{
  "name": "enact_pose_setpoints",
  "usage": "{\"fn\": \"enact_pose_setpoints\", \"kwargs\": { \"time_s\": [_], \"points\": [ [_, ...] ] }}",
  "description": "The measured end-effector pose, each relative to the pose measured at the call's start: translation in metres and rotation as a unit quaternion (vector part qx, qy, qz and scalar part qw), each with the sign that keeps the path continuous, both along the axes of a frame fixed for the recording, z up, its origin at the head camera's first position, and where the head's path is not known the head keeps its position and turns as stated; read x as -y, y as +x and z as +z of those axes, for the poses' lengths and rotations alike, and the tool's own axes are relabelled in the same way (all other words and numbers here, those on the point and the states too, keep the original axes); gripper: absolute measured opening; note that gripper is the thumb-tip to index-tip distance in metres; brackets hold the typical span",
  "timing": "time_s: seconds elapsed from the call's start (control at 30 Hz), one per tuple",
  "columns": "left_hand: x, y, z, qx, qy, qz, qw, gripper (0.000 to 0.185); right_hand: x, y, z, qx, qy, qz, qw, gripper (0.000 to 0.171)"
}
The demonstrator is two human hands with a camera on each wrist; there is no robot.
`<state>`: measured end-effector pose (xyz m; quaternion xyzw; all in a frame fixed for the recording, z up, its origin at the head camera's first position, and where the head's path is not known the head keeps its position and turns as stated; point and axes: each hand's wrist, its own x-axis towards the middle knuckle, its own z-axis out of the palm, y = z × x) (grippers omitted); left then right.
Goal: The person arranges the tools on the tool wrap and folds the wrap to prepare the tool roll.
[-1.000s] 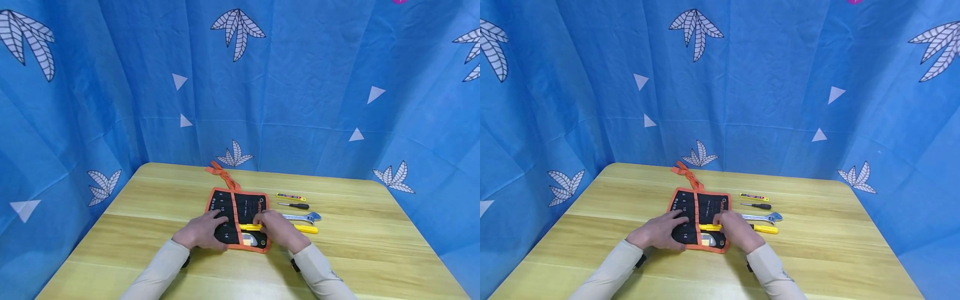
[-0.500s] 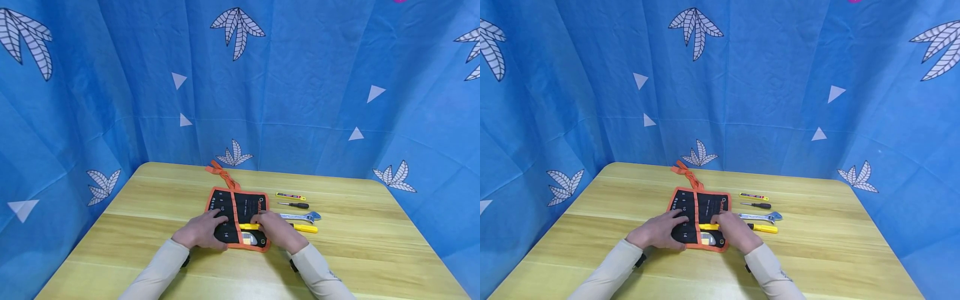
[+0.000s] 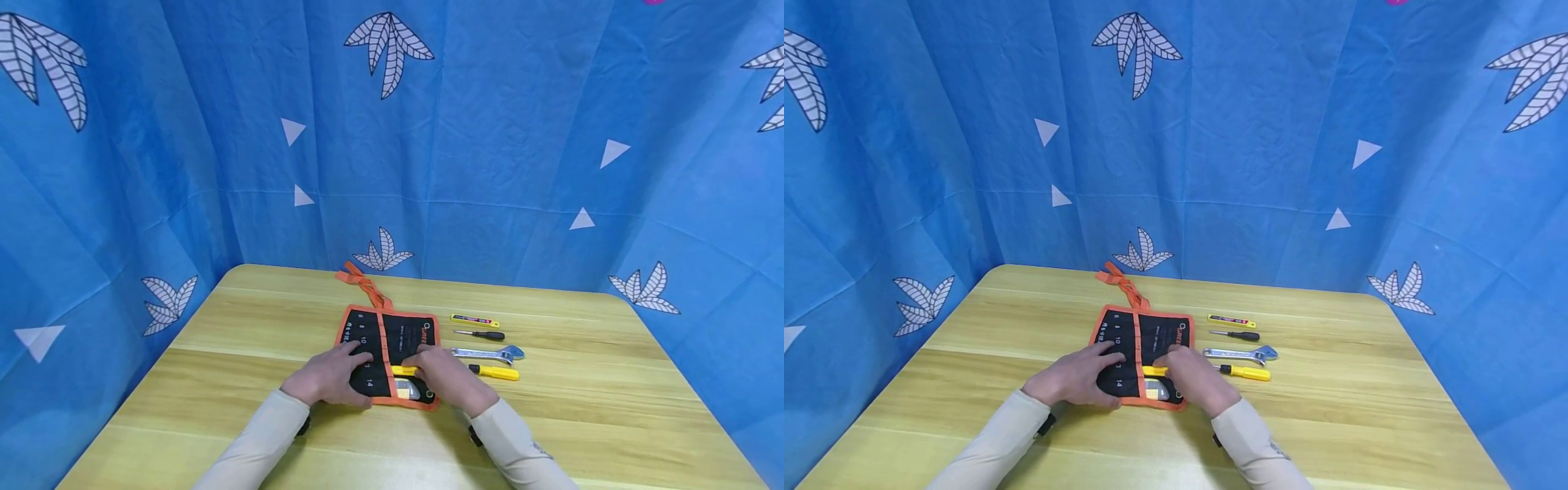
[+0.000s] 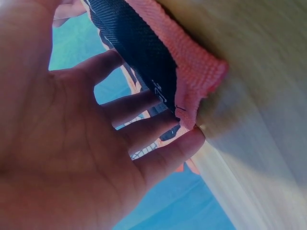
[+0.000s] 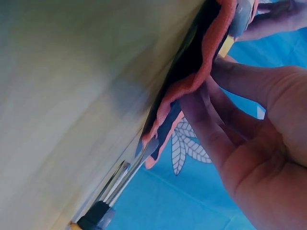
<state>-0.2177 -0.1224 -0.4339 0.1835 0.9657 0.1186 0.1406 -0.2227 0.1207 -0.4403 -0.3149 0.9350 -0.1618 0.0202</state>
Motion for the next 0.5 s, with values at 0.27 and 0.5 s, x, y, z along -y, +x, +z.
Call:
{"fn": "enact_pose_setpoints", "kwargs": {
  "time_s": [0.27, 0.5],
  "points": [
    [0.0, -0.0015, -0.0001, 0.002, -0.003, 0.0, 1.0, 0.083, 0.0026, -0.0004, 0.0017, 0.003, 0.001, 0.011, 1.0, 0.026],
    [0.0009, -0.0016, -0.0002, 0.007, -0.002, 0.001, 1.0, 0.084, 0.0015, -0.0056, 0.0069, 0.056, -0.012, 0.005, 0.998, 0.024]
  ]
}}
